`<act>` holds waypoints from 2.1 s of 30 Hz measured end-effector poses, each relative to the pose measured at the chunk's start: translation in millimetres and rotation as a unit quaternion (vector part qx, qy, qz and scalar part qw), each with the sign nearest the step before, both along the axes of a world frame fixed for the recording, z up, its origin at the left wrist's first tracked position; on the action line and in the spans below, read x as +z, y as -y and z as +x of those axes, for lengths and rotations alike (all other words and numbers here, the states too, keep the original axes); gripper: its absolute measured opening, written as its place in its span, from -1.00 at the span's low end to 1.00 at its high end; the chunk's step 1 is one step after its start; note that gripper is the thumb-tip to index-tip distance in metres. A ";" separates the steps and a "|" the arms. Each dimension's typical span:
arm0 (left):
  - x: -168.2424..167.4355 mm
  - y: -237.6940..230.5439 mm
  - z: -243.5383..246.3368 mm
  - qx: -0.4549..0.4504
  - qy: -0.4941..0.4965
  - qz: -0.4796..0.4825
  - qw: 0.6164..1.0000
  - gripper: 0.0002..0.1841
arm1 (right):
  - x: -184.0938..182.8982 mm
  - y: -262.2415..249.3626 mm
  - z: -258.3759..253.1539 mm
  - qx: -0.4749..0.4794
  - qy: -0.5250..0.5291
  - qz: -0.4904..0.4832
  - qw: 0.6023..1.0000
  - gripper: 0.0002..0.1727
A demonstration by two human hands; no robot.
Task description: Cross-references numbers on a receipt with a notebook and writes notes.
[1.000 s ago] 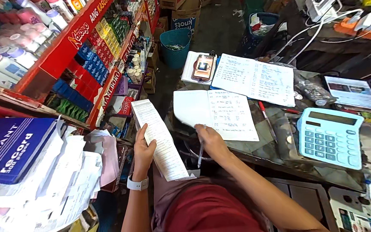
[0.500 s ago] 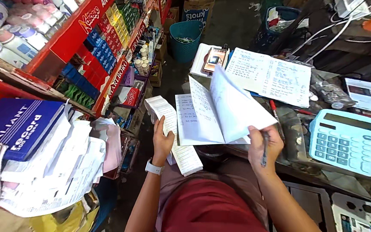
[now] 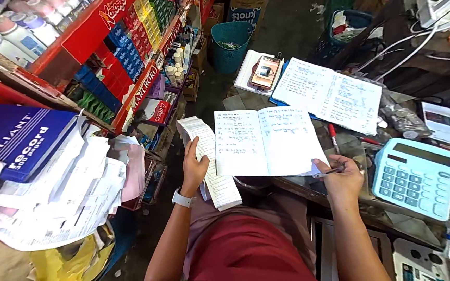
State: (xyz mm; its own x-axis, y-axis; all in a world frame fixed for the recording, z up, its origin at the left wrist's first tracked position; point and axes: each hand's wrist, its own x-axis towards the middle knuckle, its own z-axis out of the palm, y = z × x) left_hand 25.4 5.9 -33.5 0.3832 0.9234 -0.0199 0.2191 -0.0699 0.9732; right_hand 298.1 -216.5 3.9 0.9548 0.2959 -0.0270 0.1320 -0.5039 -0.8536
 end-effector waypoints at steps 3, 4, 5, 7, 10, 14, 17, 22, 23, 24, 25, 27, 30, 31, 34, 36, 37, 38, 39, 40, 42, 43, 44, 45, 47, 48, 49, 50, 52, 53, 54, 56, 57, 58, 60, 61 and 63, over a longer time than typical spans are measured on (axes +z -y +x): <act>-1.2 0.0 -4.4 -0.006 0.007 0.020 1.000 -0.27 | -0.4 -0.1 -6.4 0.011 0.041 -0.038 0.998 -0.53; -0.8 -0.1 -5.4 -0.012 0.009 0.022 1.000 -0.27 | 0.7 -0.7 -8.9 0.009 0.054 -0.051 0.997 -0.56; -0.8 -0.6 -5.9 -0.015 0.014 0.026 0.999 -0.26 | 2.1 -1.1 -10.8 0.009 0.064 -0.065 0.996 -0.59; -0.5 -1.5 -6.4 -0.020 0.022 0.027 0.999 -0.26 | 4.2 -1.7 -12.3 0.010 0.081 -0.093 0.992 -0.64; -0.8 -2.2 -7.8 -0.019 0.019 0.034 0.999 -0.25 | 5.9 -2.6 -16.5 0.032 0.135 -0.147 0.979 -0.62; 0.7 -2.4 -8.3 -0.017 0.015 0.032 0.999 -0.24 | 3.5 -3.6 -26.3 0.065 0.251 -0.264 0.929 -0.56; 1.5 -2.2 -8.3 -0.015 0.016 0.030 0.999 -0.25 | -1.4 -2.6 -27.7 0.049 0.328 -0.268 0.904 -0.66; 1.9 -2.3 -7.8 -0.011 0.015 0.023 1.000 -0.25 | 10.4 -18.9 -51.4 0.107 0.402 -0.091 0.905 -0.76; 1.7 -2.3 -7.7 -0.011 0.014 0.024 1.000 -0.25 | 13.4 -27.4 -65.7 0.139 0.394 -0.046 0.907 -0.78; 1.6 -2.5 -7.6 -0.011 0.014 0.024 1.000 -0.24 | 13.1 -36.5 -80.9 0.182 0.386 -0.005 0.905 -0.80; 1.5 -2.9 -7.6 -0.013 0.014 0.022 1.000 -0.24 | 9.0 -46.0 -95.0 0.228 0.386 0.029 0.893 -0.82; 1.6 -3.1 -8.0 -0.014 0.017 0.019 1.000 -0.24 | -4.3 -64.8 -117.6 0.319 0.406 0.062 0.854 -0.85; 2.5 -2.8 -9.0 -0.015 0.016 0.020 1.000 -0.23 | -21.5 -83.8 -133.5 0.400 0.465 0.058 0.788 -0.77; 2.7 -2.6 -9.3 -0.015 0.016 0.022 1.000 -0.24 | -24.3 -86.8 -134.1 0.421 0.479 0.056 0.769 -0.73; 1.6 -2.1 -10.3 -0.014 0.015 0.028 0.999 -0.25 | -27.8 -89.8 -129.4 0.475 0.495 0.030 0.727 -0.75; 1.1 -2.2 -10.0 -0.013 0.018 0.026 0.999 -0.25 | -27.0 -90.5 -123.5 0.513 0.491 0.008 0.704 -0.80; 0.6 -2.4 -10.1 -0.014 0.021 0.025 0.999 -0.25 | -25.1 -90.7 -121.1 0.531 0.486 -0.003 0.694 -0.80; 0.1 -2.7 -10.2 -0.015 0.024 0.023 0.999 -0.25 | -23.0 -90.9 -119.1 0.544 0.482 -0.012 0.687 -0.81; -0.3 -2.9 -10.1 -0.015 0.026 0.023 0.999 -0.24 | -21.3 -91.4 -117.6 0.554 0.477 -0.016 0.682 -0.83; -0.6 -2.8 -10.1 -0.014 0.028 0.022 0.999 -0.24 | -20.6 -92.2 -116.6 0.562 0.474 -0.018 0.678 -0.85; -0.4 -2.6 -10.7 -0.012 0.031 0.019 0.999 -0.24 | -20.5 -93.7 -116.2 0.571 0.471 -0.018 0.673 -0.84; -0.6 -2.7 -10.9 -0.013 0.033 0.019 0.999 -0.24 | -19.5 -94.2 -116.6 0.573 0.467 -0.014 0.673 -0.84; -0.9 -3.0 -11.5 -0.015 0.036 0.020 0.999 -0.24 | -18.5 -94.4 -117.6 0.571 0.463 -0.007 0.678 -0.84; -1.3 -3.6 -12.0 -0.017 0.036 0.021 0.999 -0.24 | -17.7 -94.5 -118.9 0.564 0.458 0.000 0.688 -0.84; -1.7 -5.1 -12.7 -0.018 0.037 0.019 0.999 -0.23 | -17.0 -94.1 -123.0 0.533 0.446 0.018 0.719 -0.86; -1.1 -5.4 -13.0 -0.018 0.035 0.017 0.999 -0.23 | -17.6 -94.1 -125.4 0.510 0.438 0.030 0.739 -0.86; -0.7 -5.6 -13.1 -0.018 0.033 0.016 0.999 -0.22 | -18.3 -94.5 -128.0 0.485 0.428 0.042 0.762 -0.88; -0.2 -5.7 -12.9 -0.016 0.031 0.015 0.999 -0.22 | -19.2 -95.3 -130.4 0.461 0.410 0.054 0.785 -0.88; -1.0 -5.7 -12.6 -0.012 0.029 0.015 0.999 -0.22 | -20.6 -98.2 -134.2 0.419 0.363 0.077 0.829 -0.89; -1.1 -5.6 -12.4 -0.011 0.030 0.017 0.999 -0.21 | -20.3 -99.9 -135.4 0.404 0.338 0.086 0.846 -0.90; -0.6 -5.6 -12.3 -0.011 0.030 0.017 0.999 -0.21 | -19.9 -101.9 -136.3 0.392 0.320 0.092 0.858 -0.92; 0.2 -6.0 -12.8 -0.011 0.032 0.019 0.999 -0.21 | -18.8 -106.4 -137.7 0.376 0.299 0.101 0.871 -0.94; -0.1 -6.4 -13.2 -0.010 0.032 0.020 0.999 -0.21 | -19.0 -109.3 -138.2 0.369 0.299 0.108 0.873 -0.94; -0.7 -7.0 -13.8 -0.008 0.032 0.020 0.999 -0.21 | -19.2 -112.6 -138.8 0.362 0.304 0.116 0.874 -0.94; -1.4 -8.7 -15.9 -0.005 0.031 0.025 0.999 -0.21 | -19.3 -119.2 -140.0 0.352 0.314 0.131 0.872 -0.93; -1.1 -9.3 -17.6 -0.001 0.028 0.029 0.999 -0.22 | -19.4 -121.9 -140.5 0.353 0.317 0.139 0.869 -0.93; -0.3 -10.9 -22.1 0.003 0.022 0.040 0.999 -0.23 | -20.3 -125.0 -141.9 0.370 0.317 0.155 0.859 -0.92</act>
